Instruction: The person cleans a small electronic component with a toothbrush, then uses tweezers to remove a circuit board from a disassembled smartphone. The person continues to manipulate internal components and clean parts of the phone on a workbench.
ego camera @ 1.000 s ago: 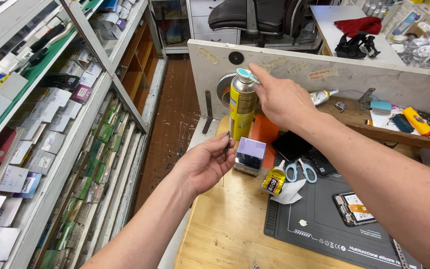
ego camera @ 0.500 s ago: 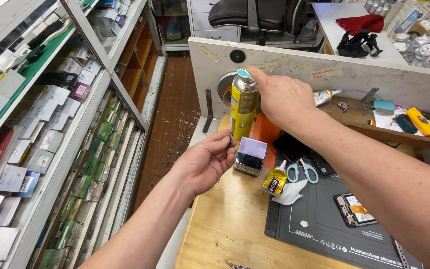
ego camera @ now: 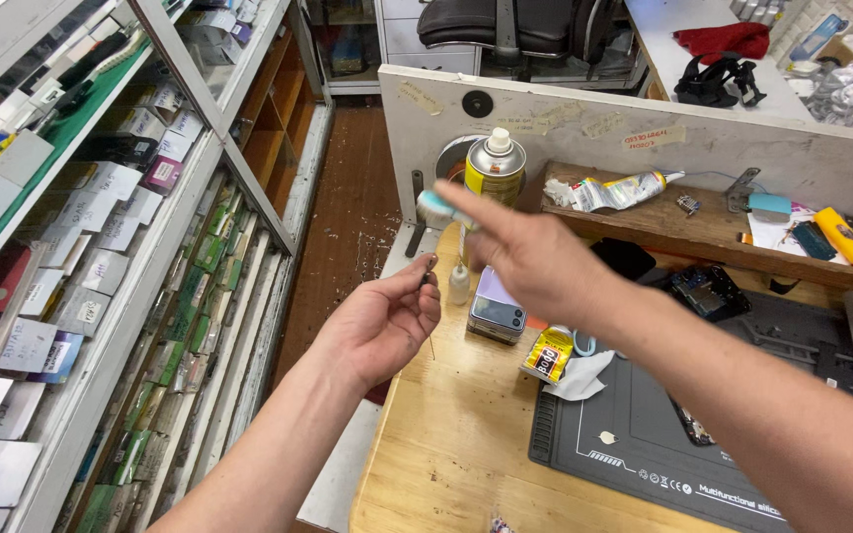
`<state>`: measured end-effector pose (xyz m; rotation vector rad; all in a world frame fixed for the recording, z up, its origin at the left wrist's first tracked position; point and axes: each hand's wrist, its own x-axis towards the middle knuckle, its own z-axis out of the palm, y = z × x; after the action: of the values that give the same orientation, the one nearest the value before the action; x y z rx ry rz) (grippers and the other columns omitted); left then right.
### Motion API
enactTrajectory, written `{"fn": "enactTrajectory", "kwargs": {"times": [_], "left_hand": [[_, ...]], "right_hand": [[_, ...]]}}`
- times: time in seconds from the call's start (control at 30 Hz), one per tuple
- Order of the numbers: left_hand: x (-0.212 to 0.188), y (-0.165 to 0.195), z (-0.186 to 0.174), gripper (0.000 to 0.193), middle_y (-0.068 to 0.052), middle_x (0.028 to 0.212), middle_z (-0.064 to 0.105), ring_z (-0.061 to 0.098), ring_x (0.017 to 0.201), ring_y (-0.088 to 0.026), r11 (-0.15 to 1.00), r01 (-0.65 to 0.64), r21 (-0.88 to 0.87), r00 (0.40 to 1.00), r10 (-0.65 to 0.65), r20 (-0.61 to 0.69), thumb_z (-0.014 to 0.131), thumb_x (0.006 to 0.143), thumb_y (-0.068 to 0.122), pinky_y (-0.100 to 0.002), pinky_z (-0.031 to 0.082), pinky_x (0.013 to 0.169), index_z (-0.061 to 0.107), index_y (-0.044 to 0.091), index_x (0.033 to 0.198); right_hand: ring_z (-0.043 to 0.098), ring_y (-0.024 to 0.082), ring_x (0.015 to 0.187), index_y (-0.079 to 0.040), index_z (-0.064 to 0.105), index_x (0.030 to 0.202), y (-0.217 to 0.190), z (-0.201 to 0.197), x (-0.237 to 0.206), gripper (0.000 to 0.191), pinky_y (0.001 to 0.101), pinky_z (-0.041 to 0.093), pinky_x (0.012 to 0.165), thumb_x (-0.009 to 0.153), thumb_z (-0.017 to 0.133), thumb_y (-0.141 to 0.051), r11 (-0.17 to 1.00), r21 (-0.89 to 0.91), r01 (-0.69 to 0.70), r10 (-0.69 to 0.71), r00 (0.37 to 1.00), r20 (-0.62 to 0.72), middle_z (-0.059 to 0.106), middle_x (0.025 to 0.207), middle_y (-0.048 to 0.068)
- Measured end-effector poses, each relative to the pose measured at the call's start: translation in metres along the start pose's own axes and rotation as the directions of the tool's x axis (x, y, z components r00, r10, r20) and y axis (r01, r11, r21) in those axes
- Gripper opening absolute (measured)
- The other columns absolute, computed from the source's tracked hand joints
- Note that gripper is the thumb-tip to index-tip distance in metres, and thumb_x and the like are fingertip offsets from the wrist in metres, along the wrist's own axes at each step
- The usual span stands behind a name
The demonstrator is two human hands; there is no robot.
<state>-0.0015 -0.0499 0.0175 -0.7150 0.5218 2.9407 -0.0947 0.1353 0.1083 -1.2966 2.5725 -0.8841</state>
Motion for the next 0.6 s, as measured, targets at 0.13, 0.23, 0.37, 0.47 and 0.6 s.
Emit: {"fn": "enactTrajectory", "kwargs": {"times": [0.13,0.23,0.37,0.47,0.6], "left_hand": [[-0.011,0.007,-0.007,0.026,-0.011,0.097,0.061,0.059,0.078,-0.014,0.998,-0.020,-0.063,0.999,0.022,0.042,0.061,0.098,0.006,-0.023,0.055,0.066,0.063,-0.005,0.122],[-0.018,0.010,-0.009,0.028,-0.011,0.097,0.061,0.057,0.077,-0.014,0.995,-0.046,-0.085,0.997,0.052,0.061,0.060,0.097,0.005,-0.023,0.055,0.065,0.064,-0.004,0.124],[-0.019,0.014,-0.012,0.020,-0.011,0.096,0.060,0.057,0.078,-0.015,0.990,-0.053,-0.127,0.998,0.058,0.032,0.057,0.099,0.005,-0.024,0.054,0.067,0.057,-0.003,0.118],[-0.021,0.015,-0.018,0.023,-0.011,0.093,0.060,0.057,0.077,-0.015,0.990,-0.043,-0.137,0.992,0.059,0.111,0.057,0.100,0.004,-0.024,0.055,0.067,0.061,-0.003,0.121],[-0.016,0.017,-0.019,0.020,-0.010,0.095,0.060,0.058,0.079,-0.015,0.987,-0.036,-0.158,0.992,0.053,0.110,0.057,0.100,0.005,-0.024,0.055,0.068,0.059,-0.002,0.119]], "right_hand": [[0.071,0.025,0.073,-0.037,0.049,0.151,-0.001,0.029,-0.008,0.059,0.0367,0.056,0.074,0.096,0.056,-0.017,0.996,0.090,-0.002,-0.003,0.998,0.058,0.071,0.079,0.011],[0.070,0.022,0.075,-0.036,0.051,0.150,0.000,0.029,-0.005,0.054,0.0340,0.056,0.075,0.099,0.057,-0.019,0.981,0.190,-0.040,0.039,0.999,0.011,0.070,0.078,0.010],[0.072,0.019,0.076,-0.033,0.050,0.151,-0.014,0.030,-0.005,0.056,0.0310,0.056,0.080,0.098,0.058,-0.016,0.957,0.256,0.138,-0.163,0.983,0.080,0.071,0.079,0.008],[0.072,0.018,0.074,-0.040,0.050,0.149,-0.018,0.021,0.004,0.053,0.0316,0.055,0.073,0.099,0.057,-0.021,0.982,0.109,-0.155,0.153,0.988,0.023,0.071,0.081,0.007],[0.070,0.016,0.079,-0.037,0.052,0.148,-0.017,0.027,0.003,0.053,0.0290,0.056,0.078,0.099,0.059,-0.020,0.979,0.194,0.056,-0.077,0.992,0.103,0.073,0.086,0.006]]}}
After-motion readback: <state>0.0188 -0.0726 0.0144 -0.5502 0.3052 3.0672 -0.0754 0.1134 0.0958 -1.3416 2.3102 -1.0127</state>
